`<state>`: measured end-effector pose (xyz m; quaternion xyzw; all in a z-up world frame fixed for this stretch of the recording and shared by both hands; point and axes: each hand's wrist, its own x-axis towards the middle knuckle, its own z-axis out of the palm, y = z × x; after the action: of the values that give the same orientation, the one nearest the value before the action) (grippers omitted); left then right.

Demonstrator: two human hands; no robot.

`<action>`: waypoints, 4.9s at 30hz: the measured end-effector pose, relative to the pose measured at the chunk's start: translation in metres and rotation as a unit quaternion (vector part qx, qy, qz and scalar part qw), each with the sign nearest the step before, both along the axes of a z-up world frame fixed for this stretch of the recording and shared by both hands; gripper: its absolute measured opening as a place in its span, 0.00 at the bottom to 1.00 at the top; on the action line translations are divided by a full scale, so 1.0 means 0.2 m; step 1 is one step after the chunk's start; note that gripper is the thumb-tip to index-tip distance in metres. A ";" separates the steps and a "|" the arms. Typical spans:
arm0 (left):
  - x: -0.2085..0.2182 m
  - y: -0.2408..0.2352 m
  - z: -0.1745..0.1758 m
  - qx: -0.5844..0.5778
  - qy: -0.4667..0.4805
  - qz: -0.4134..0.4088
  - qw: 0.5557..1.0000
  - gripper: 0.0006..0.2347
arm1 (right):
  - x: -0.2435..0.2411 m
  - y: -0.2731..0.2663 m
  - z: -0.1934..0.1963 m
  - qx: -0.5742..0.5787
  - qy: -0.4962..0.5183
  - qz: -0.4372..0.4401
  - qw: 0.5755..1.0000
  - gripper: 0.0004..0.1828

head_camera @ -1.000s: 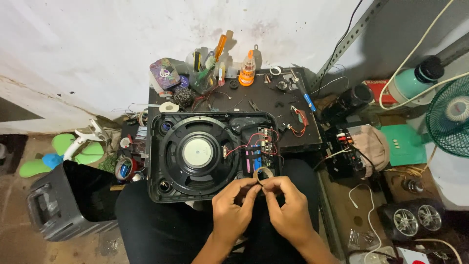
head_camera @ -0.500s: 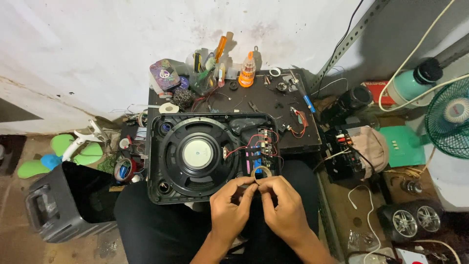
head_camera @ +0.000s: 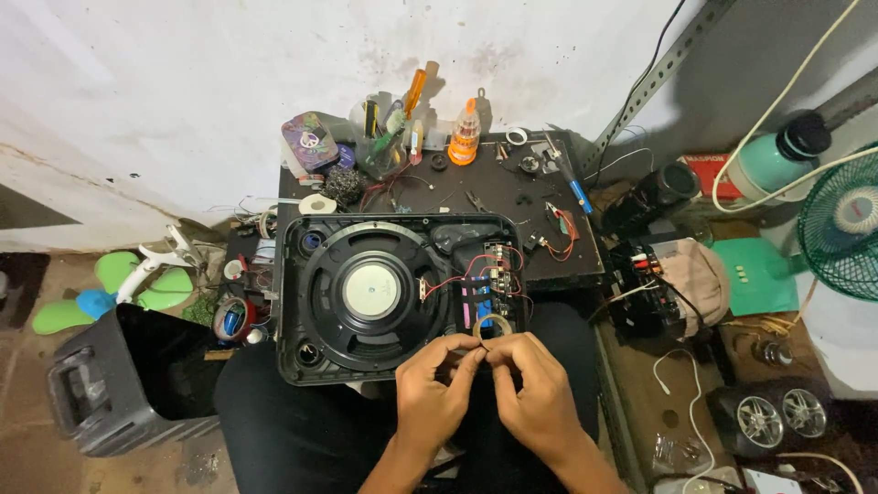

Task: The person works on a portable speaker assembly, handling two cylindrical batteries and a small circuit board. They apply electrical tape to secure the batteries and wires, then use pliers to adjust connections on the board. The person continues to wrap tape around the battery pack and reposition components within the speaker housing.

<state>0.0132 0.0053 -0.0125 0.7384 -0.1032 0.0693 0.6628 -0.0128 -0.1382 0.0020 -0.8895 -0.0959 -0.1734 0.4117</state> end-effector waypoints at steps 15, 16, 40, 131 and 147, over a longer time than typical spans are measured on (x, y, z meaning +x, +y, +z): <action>0.05 -0.01 -0.04 -0.169 0.260 0.017 0.951 0.12 | 0.02 0.01 0.04 0.011 -0.100 -0.015 0.995 0.05; 0.05 -0.01 -0.06 -0.169 0.260 0.018 0.951 0.12 | 0.04 -0.01 0.02 0.011 -0.100 -0.014 0.995 0.05; 0.10 -0.03 -0.25 -0.215 0.193 -0.031 0.957 0.13 | 0.13 -0.08 -0.19 0.322 0.127 -0.051 0.937 0.15; 0.42 0.70 0.05 0.220 0.308 0.154 0.913 0.36 | 0.48 -0.35 -0.30 -0.042 0.359 -0.193 0.912 0.18; 0.31 0.11 0.25 0.084 0.212 0.028 0.973 0.36 | 0.46 -1.81 -0.78 -0.483 0.065 -0.232 0.842 0.16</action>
<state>0.0757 0.0280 0.0368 0.7922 0.0547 -0.0788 0.6027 0.0800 -0.4996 -0.1538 -0.9812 0.0685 -0.1376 -0.1170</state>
